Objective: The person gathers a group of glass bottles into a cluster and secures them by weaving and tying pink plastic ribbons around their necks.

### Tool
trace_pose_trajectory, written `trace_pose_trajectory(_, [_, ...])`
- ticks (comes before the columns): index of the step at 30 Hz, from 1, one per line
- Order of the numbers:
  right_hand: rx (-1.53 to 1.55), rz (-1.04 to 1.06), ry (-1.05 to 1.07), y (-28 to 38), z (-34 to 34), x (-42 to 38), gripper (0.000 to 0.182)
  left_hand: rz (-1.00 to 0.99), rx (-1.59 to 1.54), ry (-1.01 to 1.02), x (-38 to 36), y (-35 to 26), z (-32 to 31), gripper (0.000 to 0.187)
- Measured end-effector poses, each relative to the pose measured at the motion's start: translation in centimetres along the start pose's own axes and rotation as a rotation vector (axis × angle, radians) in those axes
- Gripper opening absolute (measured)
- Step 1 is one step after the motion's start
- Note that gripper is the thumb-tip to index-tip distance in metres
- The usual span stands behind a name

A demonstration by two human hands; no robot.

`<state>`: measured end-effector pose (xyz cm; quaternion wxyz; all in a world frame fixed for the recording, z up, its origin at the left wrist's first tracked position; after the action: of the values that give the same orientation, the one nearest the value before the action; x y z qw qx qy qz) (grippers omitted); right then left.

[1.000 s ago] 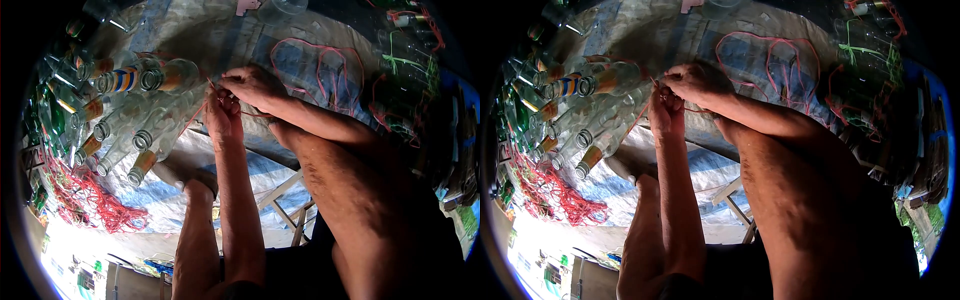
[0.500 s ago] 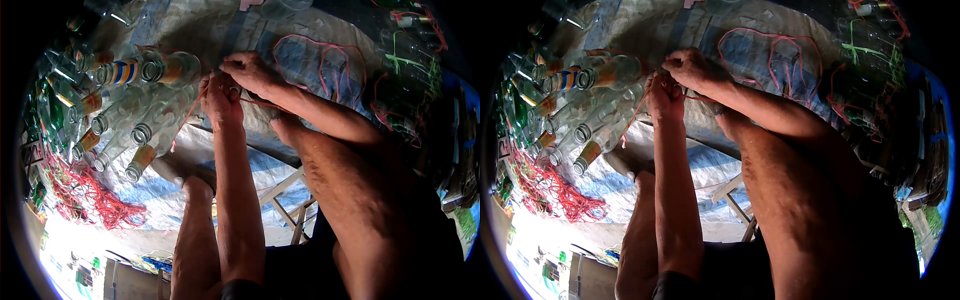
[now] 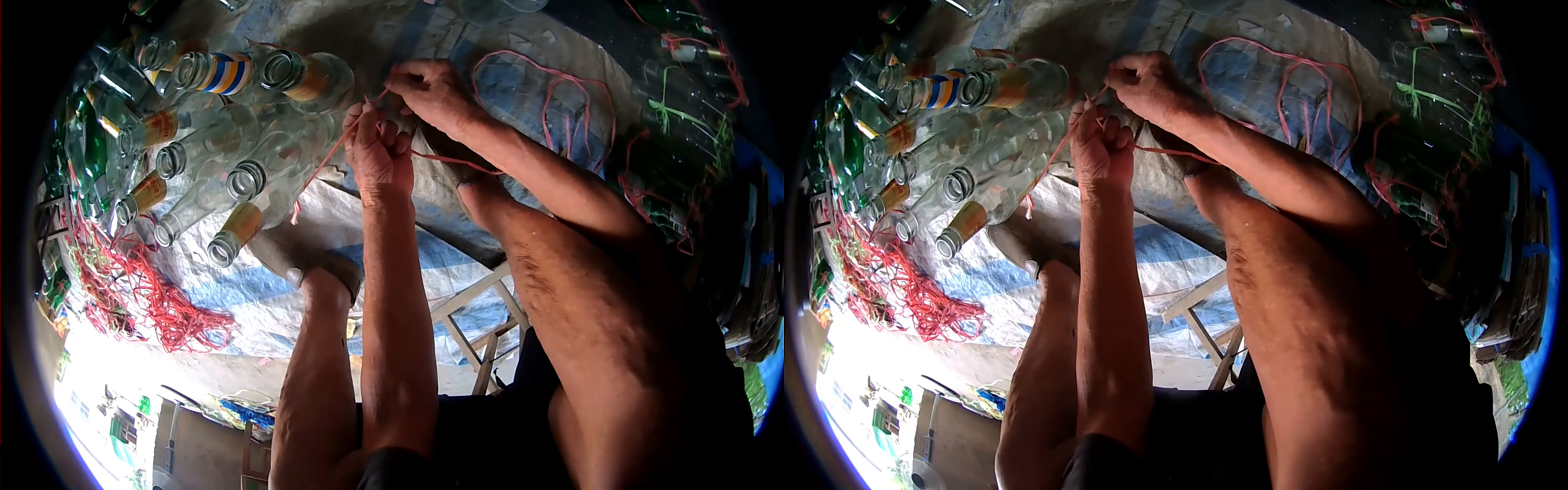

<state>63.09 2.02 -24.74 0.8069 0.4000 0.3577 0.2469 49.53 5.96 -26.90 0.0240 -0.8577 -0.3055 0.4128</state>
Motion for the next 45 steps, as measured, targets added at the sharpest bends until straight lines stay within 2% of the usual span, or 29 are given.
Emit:
trace_pose_trajectory(6, [0.137,-0.096,0.01,-0.8,0.1,0.6,0.025,0.011,0.001,0.011,0.1,-0.2,0.6,0.009])
trace_pose_trajectory(13, [0.165,-0.075,0.026,-0.7,0.5,0.4,0.022,0.004,0.079,-0.01,0.0,-0.1,0.5,0.018])
trace_pose_trajectory(16, [0.152,0.129,-0.023,1.1,0.9,0.0,0.02,-0.032,0.171,-0.046,-0.3,-0.4,0.1,0.023])
trace_pose_trajectory(20, [0.018,0.221,-0.055,3.0,1.3,-0.7,0.017,-0.119,0.288,-0.105,-0.6,-1.0,-0.3,0.03])
trace_pose_trajectory(24, [0.025,0.36,-0.061,4.8,0.8,-0.7,0.015,-0.158,0.353,-0.14,-0.6,-1.4,-0.8,0.026])
trace_pose_trajectory(25, [0.078,0.303,-0.021,4.7,0.7,-0.6,0.015,-0.166,0.362,-0.153,-0.6,-1.4,-0.8,0.025])
trace_pose_trajectory(28, [0.068,0.364,-0.032,5.2,0.4,0.0,0.015,-0.184,0.37,-0.158,-0.5,-1.5,-0.5,0.021])
trace_pose_trajectory(31, [0.056,0.295,0.106,5.3,0.3,0.5,0.017,-0.182,0.298,-0.169,0.0,-1.3,-0.1,0.018])
trace_pose_trajectory(34, [-0.088,0.364,0.03,4.2,0.1,1.5,0.021,-0.093,0.237,-0.202,0.2,-1.1,0.0,0.014])
trace_pose_trajectory(37, [-0.081,0.214,0.151,2.5,-0.7,1.9,0.022,0.009,0.231,-0.227,0.4,-0.9,-0.1,0.011])
trace_pose_trajectory(40, [0.275,-0.078,0.364,1.3,-2.3,1.3,0.02,0.073,0.21,-0.193,0.9,-0.7,0.3,0.012])
trace_pose_trajectory(45, [0.364,-0.082,0.385,1.1,-2.8,1.5,0.019,0.155,0.106,-0.19,1.3,-0.3,0.4,0.011])
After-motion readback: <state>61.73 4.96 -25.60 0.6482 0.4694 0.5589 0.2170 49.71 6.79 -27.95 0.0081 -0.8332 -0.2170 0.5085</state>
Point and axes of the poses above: each hand's wrist, its own x-axis towards the middle knuckle, its own z-axis out of the back of the hand, y = z × x, the point moved 6 cm from there along x, towards the middle knuckle, and after that the axes turned 9 degrees about -x, right-handed, at the moved point
